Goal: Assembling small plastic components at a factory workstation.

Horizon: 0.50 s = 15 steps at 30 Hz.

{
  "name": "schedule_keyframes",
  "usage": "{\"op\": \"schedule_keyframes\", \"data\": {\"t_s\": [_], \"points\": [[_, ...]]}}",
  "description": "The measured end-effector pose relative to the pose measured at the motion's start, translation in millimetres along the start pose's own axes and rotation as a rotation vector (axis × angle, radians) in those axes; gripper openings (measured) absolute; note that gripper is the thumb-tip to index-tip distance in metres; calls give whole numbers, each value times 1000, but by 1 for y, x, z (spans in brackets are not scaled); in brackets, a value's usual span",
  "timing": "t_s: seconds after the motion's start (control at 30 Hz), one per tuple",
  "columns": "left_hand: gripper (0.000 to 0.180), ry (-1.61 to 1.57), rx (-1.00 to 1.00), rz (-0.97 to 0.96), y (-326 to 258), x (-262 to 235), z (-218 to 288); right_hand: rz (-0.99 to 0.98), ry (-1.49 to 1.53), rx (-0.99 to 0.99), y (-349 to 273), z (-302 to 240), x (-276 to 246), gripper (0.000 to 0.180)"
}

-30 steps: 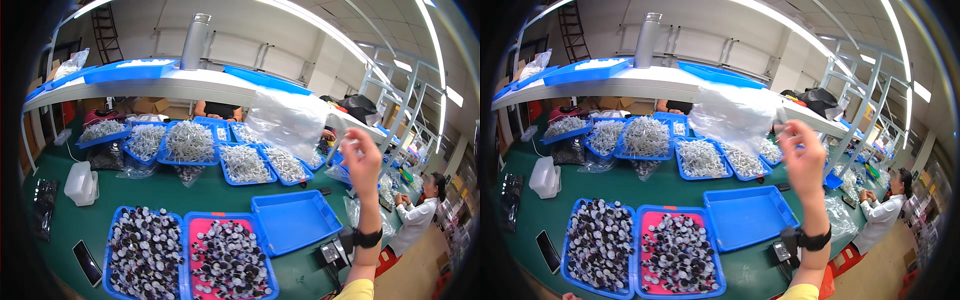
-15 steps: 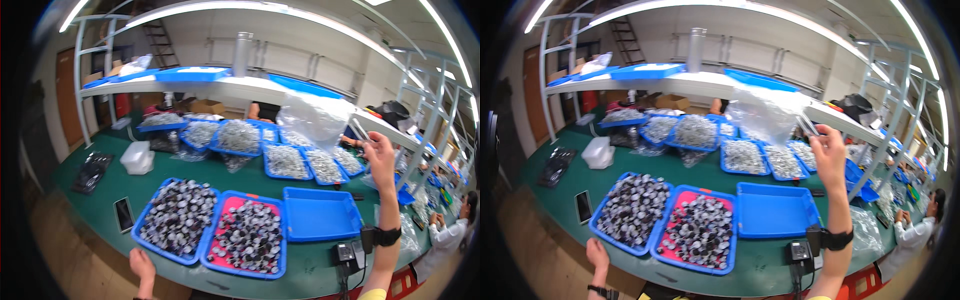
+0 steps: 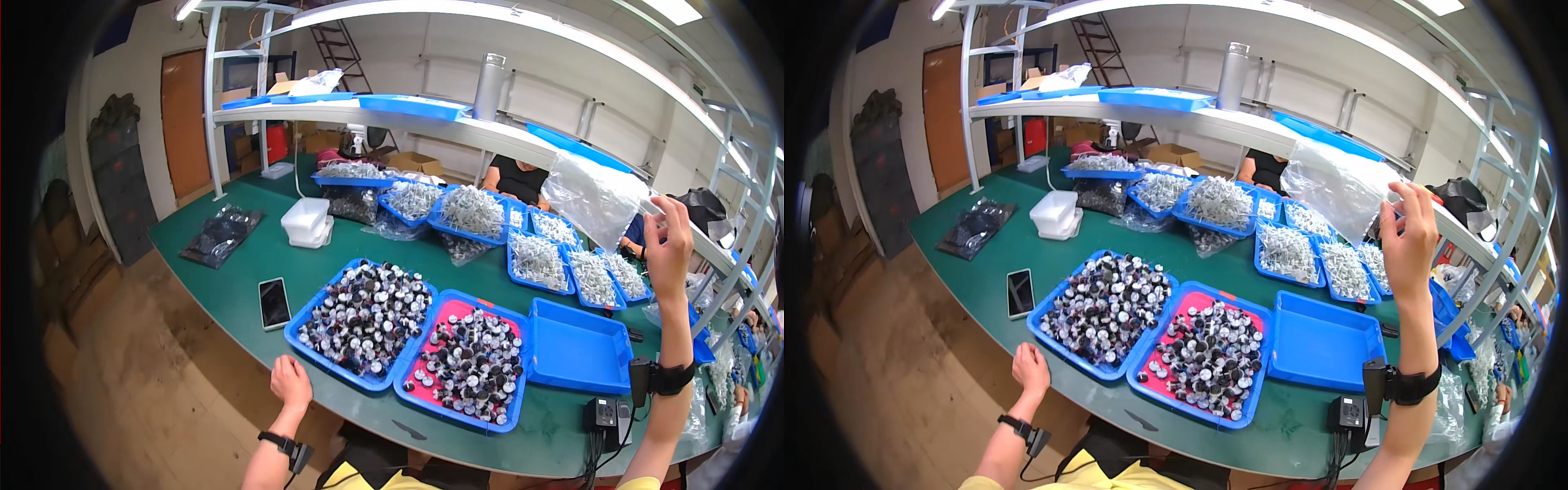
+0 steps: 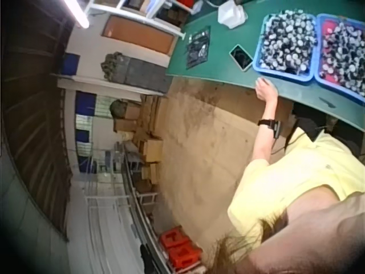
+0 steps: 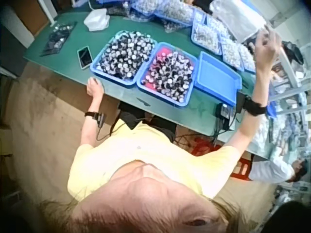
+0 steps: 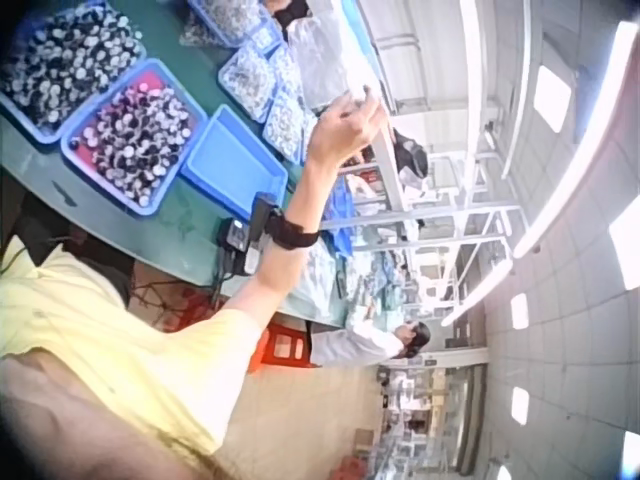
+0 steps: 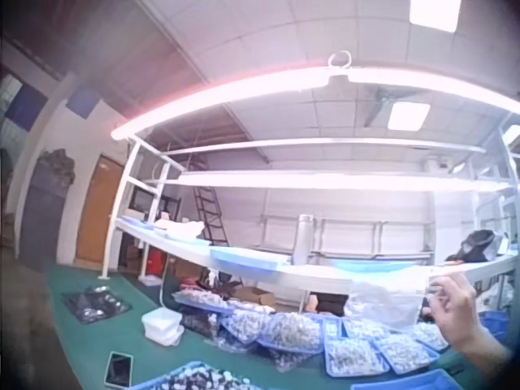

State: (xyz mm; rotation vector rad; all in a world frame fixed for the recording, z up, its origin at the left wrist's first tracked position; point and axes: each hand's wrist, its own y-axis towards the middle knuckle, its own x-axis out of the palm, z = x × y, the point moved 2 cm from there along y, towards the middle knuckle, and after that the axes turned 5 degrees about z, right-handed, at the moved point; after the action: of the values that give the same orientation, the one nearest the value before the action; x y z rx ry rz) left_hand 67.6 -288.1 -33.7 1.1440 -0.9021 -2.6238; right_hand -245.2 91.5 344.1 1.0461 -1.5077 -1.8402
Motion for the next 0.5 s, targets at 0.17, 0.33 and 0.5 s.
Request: {"op": "schedule_keyframes", "data": {"t_s": [0.17,0.33,0.5], "points": [[7,-5,127,-111,-1,-2,-4,-20,-87,74,3,34,44,23],[15,107,92,-216,-8,-5,-6,127,-44,110,41,96,121,25],[27,172,109,-300,-29,-6,-7,26,-186,217,84,178,208,19]]}}
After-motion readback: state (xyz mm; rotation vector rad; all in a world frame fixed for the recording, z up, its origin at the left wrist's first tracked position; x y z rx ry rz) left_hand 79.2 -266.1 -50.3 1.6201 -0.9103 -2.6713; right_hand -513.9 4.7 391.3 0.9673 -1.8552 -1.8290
